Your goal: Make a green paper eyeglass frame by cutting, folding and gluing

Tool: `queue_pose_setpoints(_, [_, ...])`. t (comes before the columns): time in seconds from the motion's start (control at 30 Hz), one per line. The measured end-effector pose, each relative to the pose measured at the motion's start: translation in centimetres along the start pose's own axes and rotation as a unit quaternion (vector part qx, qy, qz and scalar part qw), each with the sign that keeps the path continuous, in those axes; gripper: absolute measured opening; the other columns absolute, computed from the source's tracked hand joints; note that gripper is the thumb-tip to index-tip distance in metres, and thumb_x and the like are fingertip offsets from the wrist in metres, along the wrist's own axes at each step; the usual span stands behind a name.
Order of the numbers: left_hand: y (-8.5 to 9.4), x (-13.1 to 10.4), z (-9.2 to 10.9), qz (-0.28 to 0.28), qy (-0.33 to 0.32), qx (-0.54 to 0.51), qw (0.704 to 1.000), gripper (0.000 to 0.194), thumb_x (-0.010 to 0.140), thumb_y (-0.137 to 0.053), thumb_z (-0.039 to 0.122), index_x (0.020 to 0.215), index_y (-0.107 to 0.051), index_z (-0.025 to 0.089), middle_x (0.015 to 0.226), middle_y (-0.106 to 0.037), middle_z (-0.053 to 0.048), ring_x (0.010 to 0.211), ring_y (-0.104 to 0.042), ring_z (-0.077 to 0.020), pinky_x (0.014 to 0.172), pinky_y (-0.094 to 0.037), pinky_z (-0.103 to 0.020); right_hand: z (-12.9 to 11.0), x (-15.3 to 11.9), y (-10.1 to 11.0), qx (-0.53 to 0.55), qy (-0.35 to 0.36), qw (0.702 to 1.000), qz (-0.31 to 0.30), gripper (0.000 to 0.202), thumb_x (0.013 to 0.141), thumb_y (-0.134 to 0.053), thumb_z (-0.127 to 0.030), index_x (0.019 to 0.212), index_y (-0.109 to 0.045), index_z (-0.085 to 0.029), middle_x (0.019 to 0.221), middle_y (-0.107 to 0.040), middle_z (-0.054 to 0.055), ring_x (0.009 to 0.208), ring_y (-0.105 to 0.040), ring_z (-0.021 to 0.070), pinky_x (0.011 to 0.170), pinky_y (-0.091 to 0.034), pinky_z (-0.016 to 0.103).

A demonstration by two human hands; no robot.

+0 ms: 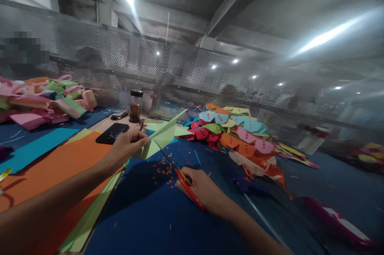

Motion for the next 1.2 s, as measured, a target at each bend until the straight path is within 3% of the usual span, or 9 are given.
queue_pose_setpoints(0.3, [-0.31, -0.18, 0.07, -0.014, 0.031, -0.019, 0.999, 0.038, 0.066, -0.075, 0.050, 0.080, -0.068, 0.016, 0.062, -0.059, 0.002, 0.052, -0.053, -0.0123, 0.050, -0.042, -0.024, 0.06, 0.14, -0.03, -0.010, 0.004, 1.000, -0.001, 0.020, 0.091, -0.053, -0.027, 0.074, -0.048, -0.019, 0.073, -0.058, -0.001, 0.067, -0.050, 0.0129, 0.058, -0.025, 0.024])
queue_pose_setpoints(1.2, [-0.17, -0.14, -0.01, -0.018, 0.021, -0.029, 0.999, 0.034, 0.068, -0.077, 0.048, 0.076, -0.066, 0.016, 0.061, -0.056, 0.003, 0.052, -0.049, -0.0106, 0.049, -0.039, -0.022, -0.15, 0.21, 0.33, -0.027, 0.014, 0.999, 0.012, 0.025, 0.088, -0.059, -0.032, 0.071, -0.047, -0.020, 0.071, -0.058, -0.001, 0.066, -0.048, 0.0128, 0.058, -0.025, 0.025])
Point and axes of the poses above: each hand's wrist, its own x-axis towards the middle knuckle, its own y-axis out of the back of the hand, z = x × y, the point moved 6 cm from there along x, towards the middle knuckle
